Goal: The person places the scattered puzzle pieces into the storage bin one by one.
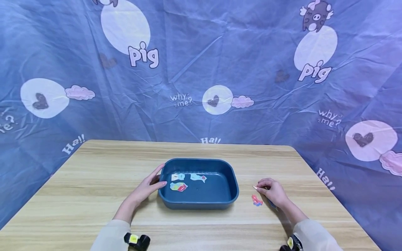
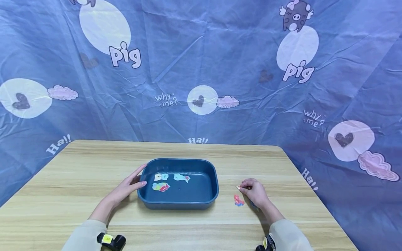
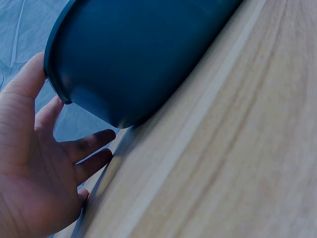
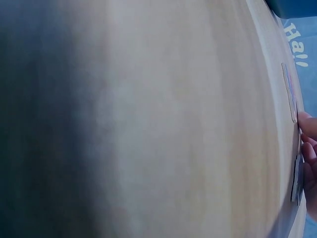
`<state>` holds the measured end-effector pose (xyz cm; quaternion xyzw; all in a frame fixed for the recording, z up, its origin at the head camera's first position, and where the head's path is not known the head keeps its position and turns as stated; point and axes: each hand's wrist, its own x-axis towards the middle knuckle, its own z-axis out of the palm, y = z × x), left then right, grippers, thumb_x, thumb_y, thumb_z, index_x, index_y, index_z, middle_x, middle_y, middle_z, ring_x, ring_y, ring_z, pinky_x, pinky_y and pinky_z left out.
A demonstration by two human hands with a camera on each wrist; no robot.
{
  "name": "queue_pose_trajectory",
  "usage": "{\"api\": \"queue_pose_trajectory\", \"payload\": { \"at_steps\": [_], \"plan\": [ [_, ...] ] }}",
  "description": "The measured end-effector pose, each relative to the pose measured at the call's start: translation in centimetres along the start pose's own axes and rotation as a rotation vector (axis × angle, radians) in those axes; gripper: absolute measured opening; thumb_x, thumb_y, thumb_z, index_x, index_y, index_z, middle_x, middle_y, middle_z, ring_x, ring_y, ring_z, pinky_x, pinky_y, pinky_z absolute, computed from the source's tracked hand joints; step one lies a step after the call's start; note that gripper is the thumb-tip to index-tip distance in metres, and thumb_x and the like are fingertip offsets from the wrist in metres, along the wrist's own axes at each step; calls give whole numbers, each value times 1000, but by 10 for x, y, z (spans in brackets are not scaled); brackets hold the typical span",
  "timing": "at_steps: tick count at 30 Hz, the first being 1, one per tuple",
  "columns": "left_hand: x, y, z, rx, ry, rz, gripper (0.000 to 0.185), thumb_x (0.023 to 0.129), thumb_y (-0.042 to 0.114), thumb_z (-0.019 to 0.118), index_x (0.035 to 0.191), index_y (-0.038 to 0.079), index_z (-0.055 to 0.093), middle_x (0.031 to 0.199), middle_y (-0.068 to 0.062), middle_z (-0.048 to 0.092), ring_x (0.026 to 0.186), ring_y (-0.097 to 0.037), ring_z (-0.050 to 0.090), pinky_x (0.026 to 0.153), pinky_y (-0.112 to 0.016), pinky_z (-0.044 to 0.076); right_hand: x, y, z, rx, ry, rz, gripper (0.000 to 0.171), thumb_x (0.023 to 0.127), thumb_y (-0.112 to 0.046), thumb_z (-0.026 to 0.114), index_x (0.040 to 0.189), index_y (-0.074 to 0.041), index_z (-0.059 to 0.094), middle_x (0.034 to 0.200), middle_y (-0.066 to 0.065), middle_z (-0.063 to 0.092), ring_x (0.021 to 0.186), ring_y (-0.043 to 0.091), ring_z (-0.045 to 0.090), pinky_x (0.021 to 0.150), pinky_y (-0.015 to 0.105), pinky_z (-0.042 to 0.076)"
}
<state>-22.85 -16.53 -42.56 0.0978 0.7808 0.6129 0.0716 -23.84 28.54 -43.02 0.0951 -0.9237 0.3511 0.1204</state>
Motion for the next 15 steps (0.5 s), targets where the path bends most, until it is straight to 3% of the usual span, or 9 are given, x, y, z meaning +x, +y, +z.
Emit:
{"api": "queue_pose_trajectory", "payload": {
  "at_steps": [7, 15],
  "plan": [
    [0, 1, 0, -1, -1, -5, 60, 83, 25, 57, 134, 31, 27, 136, -13, 27, 123, -32, 24, 95, -55, 15, 1, -3, -1, 62, -11, 75, 5, 71, -1, 68, 75, 0, 64, 87, 12, 58, 78, 21, 52, 64, 24, 42],
    [-1, 2, 1, -5, 5, -8, 60, 83, 25, 57, 135, 31, 27, 136, -14, 28, 123, -32, 24, 95, -54, 15, 7, -8, -3, 77, -15, 106, 6, 73, 2, 63, 78, 4, 63, 74, 8, 59, 63, 11, 49, 54, 21, 41]
  ]
}}
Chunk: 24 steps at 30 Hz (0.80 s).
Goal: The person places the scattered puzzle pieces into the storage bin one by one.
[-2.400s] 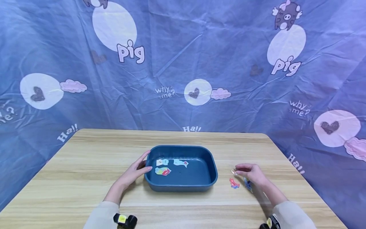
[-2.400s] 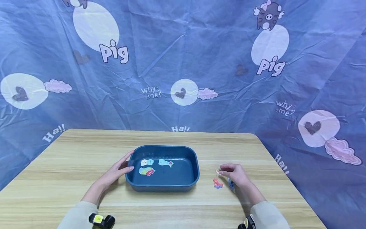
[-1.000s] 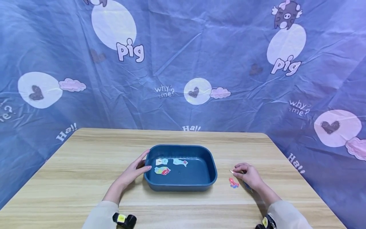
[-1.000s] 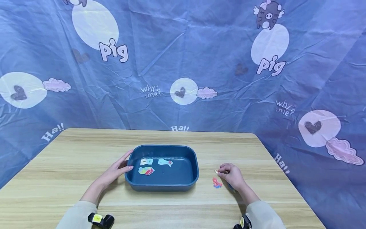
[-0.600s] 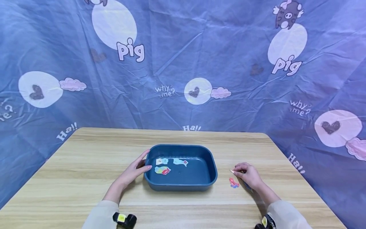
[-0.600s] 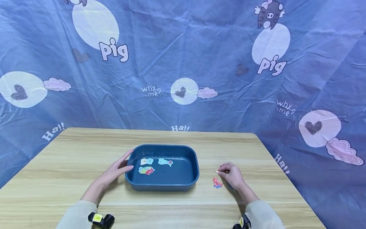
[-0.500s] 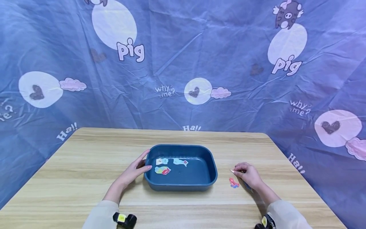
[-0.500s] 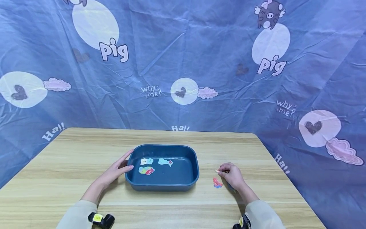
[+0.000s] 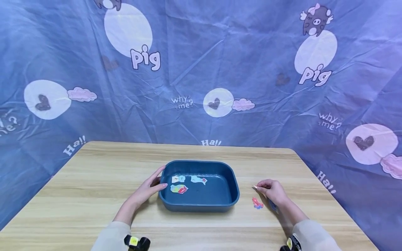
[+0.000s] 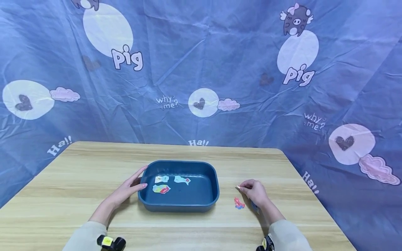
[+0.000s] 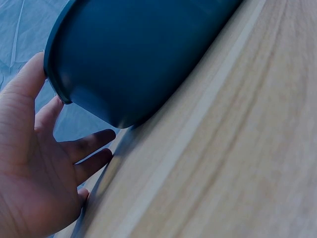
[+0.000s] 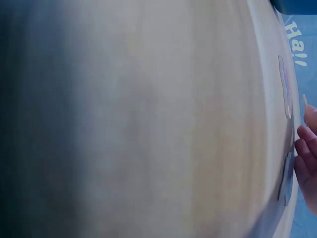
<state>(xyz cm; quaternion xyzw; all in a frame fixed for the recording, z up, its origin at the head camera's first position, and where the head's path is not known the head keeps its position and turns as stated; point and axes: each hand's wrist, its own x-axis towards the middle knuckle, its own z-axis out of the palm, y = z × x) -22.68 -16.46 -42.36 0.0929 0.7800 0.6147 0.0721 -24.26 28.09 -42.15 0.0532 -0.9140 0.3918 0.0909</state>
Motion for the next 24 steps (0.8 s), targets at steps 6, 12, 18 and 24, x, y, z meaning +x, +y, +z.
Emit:
{"api": "queue_pose_trajectory", "payload": {
  "at_steps": [6, 12, 18, 24],
  "plan": [
    [1, 0, 1, -8, 5, -2, 60, 83, 25, 58, 134, 31, 27, 134, -15, 31, 122, -31, 26, 95, -55, 15, 6, -6, -5, 37, -36, 6, 6, 76, 1, 61, 79, 6, 63, 68, 6, 59, 57, 10, 47, 48, 21, 40],
    [2, 1, 1, -11, 0, 10, 61, 83, 24, 57, 135, 31, 26, 134, -15, 30, 122, -31, 26, 95, -54, 15, 12, -15, -9, 33, -41, -19, 8, 77, -2, 61, 81, 5, 63, 70, 7, 59, 58, 10, 47, 49, 22, 40],
    [2, -1, 0, -8, -3, 3, 61, 83, 24, 57, 135, 31, 26, 134, -16, 30, 122, -32, 25, 95, -55, 15, 17, -23, -10, 33, -55, -19, 11, 78, -4, 61, 83, 6, 63, 74, 8, 61, 63, 13, 50, 53, 23, 42],
    [0, -2, 0, -9, 3, -1, 61, 83, 25, 57, 135, 31, 26, 134, -16, 29, 122, -32, 25, 95, -55, 15, 23, -34, -11, 31, -67, -50, 14, 79, -6, 61, 86, 5, 63, 77, 8, 62, 68, 14, 53, 58, 24, 44]
  ]
}}
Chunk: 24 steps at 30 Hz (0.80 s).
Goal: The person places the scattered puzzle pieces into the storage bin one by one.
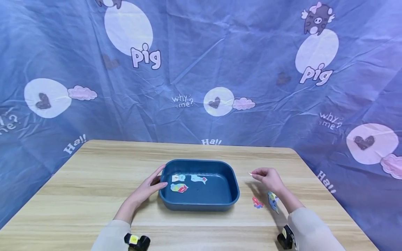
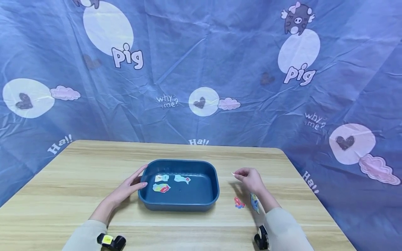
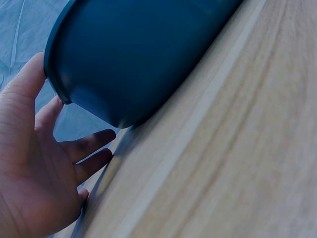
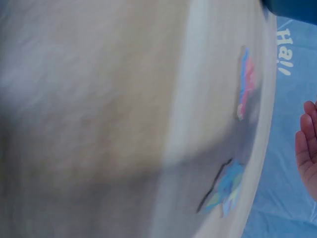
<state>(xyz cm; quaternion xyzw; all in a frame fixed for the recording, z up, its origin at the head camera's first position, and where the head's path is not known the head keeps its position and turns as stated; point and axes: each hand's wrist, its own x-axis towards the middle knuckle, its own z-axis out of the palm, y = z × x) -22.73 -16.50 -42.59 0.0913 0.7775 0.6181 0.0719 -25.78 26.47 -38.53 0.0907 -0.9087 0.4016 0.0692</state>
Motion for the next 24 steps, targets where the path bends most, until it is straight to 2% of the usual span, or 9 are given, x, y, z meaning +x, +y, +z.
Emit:
{"api": "queue_pose_trajectory", "payload": {
  "at_steps": [10, 15, 24],
  "plan": [
    [0, 1, 0, -5, 0, 3, 61, 83, 24, 57, 135, 31, 26, 135, -15, 28, 122, -32, 25, 94, -55, 16, 9, -19, 1, 31, 3, -9, 19, 79, -14, 63, 87, 3, 64, 81, 10, 63, 73, 17, 56, 60, 28, 45],
    [0, 1, 0, -1, 0, 0, 61, 83, 25, 57, 135, 31, 26, 134, -15, 29, 122, -32, 25, 94, -56, 16, 12, -27, 4, 75, 37, -48, 20, 78, -18, 65, 84, 0, 66, 79, 7, 64, 73, 15, 56, 61, 28, 45],
    [-1, 2, 0, -5, 3, 11, 61, 83, 23, 57, 135, 30, 26, 133, -15, 31, 121, -31, 27, 94, -55, 17, 19, -47, 14, 140, 40, -55, 17, 76, -13, 66, 86, 1, 66, 85, 10, 64, 77, 16, 58, 65, 27, 46]
  ]
}}
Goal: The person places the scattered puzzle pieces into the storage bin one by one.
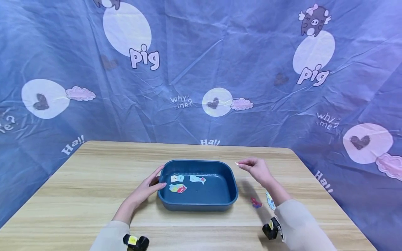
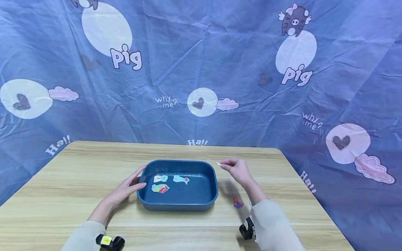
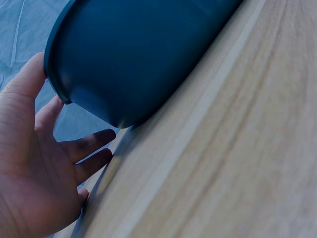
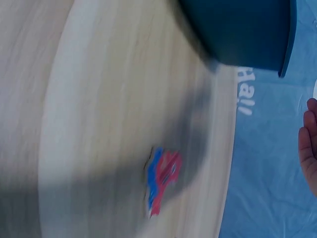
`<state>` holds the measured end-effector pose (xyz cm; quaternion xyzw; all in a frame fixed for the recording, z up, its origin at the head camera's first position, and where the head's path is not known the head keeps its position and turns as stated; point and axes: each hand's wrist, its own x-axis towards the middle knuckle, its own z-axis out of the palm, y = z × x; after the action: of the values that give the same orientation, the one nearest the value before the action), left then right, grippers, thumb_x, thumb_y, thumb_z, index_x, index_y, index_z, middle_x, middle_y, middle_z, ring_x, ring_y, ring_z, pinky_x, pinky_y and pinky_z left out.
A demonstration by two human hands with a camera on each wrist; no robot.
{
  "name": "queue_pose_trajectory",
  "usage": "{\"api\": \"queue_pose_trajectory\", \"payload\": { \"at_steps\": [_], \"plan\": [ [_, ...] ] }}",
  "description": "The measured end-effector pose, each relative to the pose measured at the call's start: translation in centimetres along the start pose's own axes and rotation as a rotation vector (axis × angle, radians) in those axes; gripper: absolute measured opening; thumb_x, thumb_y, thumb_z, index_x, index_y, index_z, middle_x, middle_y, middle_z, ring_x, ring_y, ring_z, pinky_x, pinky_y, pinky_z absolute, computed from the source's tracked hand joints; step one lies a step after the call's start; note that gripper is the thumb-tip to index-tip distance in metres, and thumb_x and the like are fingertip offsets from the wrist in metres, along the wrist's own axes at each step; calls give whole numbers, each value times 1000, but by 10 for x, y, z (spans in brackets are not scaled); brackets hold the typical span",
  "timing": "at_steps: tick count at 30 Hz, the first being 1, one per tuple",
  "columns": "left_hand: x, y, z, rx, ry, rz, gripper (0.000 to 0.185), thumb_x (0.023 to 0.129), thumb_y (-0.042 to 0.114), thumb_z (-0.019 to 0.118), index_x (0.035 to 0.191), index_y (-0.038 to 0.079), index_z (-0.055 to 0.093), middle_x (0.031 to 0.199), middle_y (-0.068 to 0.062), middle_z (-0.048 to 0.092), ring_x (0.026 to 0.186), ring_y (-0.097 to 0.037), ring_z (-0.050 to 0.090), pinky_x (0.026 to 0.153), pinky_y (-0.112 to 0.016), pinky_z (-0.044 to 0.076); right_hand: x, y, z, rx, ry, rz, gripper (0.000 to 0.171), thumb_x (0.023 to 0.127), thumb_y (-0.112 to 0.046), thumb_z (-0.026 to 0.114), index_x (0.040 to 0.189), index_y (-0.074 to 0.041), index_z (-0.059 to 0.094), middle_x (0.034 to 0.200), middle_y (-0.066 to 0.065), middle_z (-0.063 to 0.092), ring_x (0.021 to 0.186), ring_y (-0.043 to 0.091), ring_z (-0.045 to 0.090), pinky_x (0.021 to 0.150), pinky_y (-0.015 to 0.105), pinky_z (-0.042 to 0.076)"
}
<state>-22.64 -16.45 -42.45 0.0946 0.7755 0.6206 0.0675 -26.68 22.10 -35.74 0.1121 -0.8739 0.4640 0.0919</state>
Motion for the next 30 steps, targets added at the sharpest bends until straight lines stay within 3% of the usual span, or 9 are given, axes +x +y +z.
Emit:
{"api": "queue_pose_trajectory", "payload": {
  "at_steps": [13, 24, 30],
  "plan": [
    [0, -1, -2, 13, -3, -3, 61, 83, 25, 57, 135, 31, 26, 134, -16, 30, 122, -32, 26, 94, -55, 16, 7, -24, 31, 137, -25, -69, 16, 73, -5, 68, 85, 6, 66, 81, 14, 64, 73, 11, 59, 64, 21, 46],
    [0, -1, -2, 15, -2, -10, 62, 83, 25, 58, 135, 31, 26, 134, -16, 29, 122, -32, 25, 94, -55, 16, 6, -40, 63, 190, -83, -15, 15, 72, -5, 68, 84, 3, 67, 81, 9, 64, 70, 11, 57, 60, 21, 46],
    [0, -1, -1, 5, -3, -4, 62, 83, 25, 58, 135, 31, 26, 133, -17, 31, 122, -32, 26, 95, -55, 16, 5, -43, 82, 230, -142, -29, 14, 73, -5, 68, 84, 4, 67, 82, 10, 64, 71, 13, 56, 62, 25, 47]
  ]
}}
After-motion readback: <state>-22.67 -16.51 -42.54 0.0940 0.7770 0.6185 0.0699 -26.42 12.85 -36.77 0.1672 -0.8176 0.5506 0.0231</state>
